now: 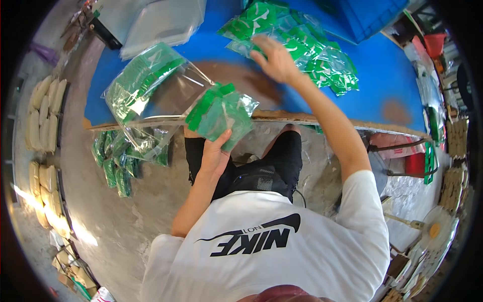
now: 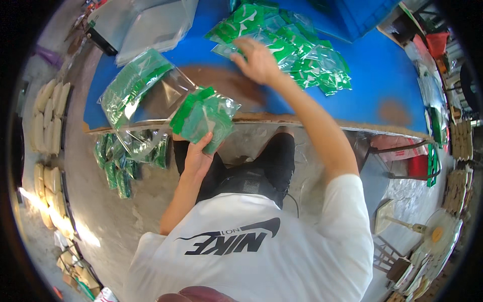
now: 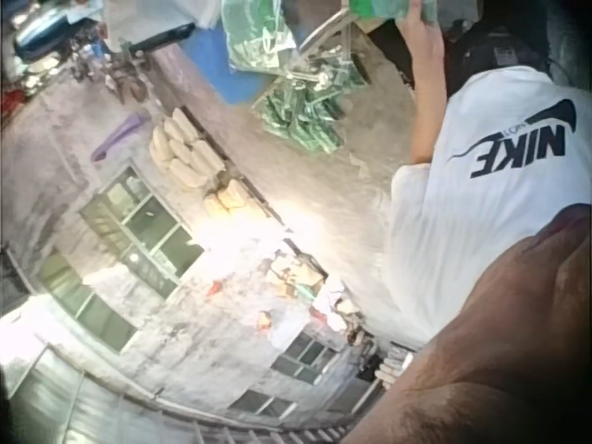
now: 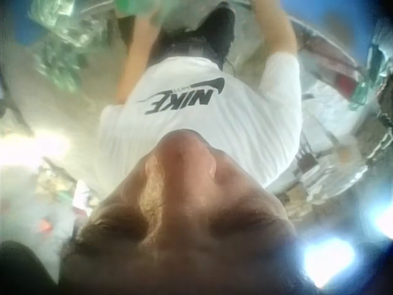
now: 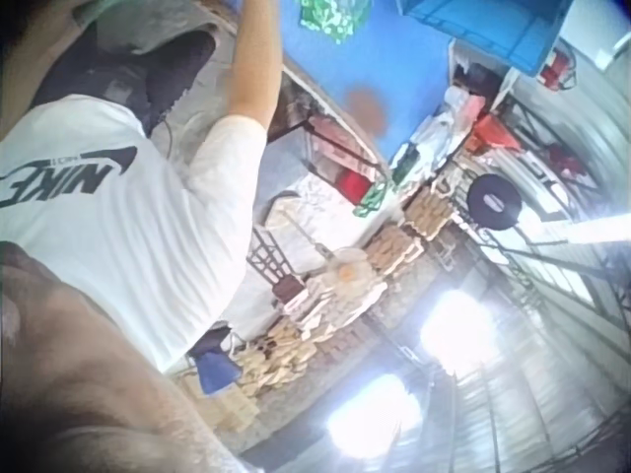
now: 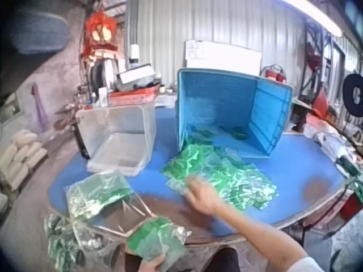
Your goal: Packing individual silver-colored product pouches into green plastic bags.
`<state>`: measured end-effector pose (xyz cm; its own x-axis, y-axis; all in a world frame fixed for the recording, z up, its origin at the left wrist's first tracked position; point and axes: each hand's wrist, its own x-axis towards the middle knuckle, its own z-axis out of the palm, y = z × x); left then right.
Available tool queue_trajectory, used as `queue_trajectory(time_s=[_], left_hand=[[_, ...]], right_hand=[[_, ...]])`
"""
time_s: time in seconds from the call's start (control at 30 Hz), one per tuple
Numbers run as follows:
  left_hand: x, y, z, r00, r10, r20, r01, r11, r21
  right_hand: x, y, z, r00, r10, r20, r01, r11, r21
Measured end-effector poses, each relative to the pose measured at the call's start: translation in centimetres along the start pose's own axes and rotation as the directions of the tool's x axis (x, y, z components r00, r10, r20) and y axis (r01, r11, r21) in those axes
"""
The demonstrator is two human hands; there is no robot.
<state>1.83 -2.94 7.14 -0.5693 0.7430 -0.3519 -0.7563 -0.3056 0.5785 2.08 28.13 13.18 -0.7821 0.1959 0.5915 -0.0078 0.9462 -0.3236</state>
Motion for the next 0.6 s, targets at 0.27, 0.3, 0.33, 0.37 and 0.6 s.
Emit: queue_trajectory(time_s=[0.27, 0.3, 0.33, 0.37, 0.6], left_hand=[[0.1, -0.4, -1.1, 1.000, -0.011, 0.023, 0.013, 0.995, -0.099], [0.0, -0.6, -1.2, 0.999, -0.033, 0.040, 0.034, 0.999, -0.017], [0.1, -0.6, -1.2, 0.998, -0.050, 0.039, 0.050, 0.999, -0.016], [0.0, -0.5, -0.9, 0.997, -0.060, 0.052, 0.061, 0.998, -0.029], [-0.3, 0.2, -2.1, 0.986, 0.015, 0.166, -0.029, 0.996, 0.080]], right_hand=[[-8.6, -5.6, -2.2, 0.911, -0.186, 0.368, 0.155, 0.981, 0.113], [-8.9, -7.2, -3.0, 0.848, -0.206, 0.489, 0.109, 0.969, 0.220], [-8.4, -8.3, -3.9, 0.775, -0.232, 0.588, 0.049, 0.949, 0.311], [-7.8, -8.2, -3.9, 0.778, -0.218, 0.589, 0.033, 0.951, 0.308], [-7.2, 0.8, -2.3, 0.927, 0.178, 0.329, -0.046, 0.927, -0.372]])
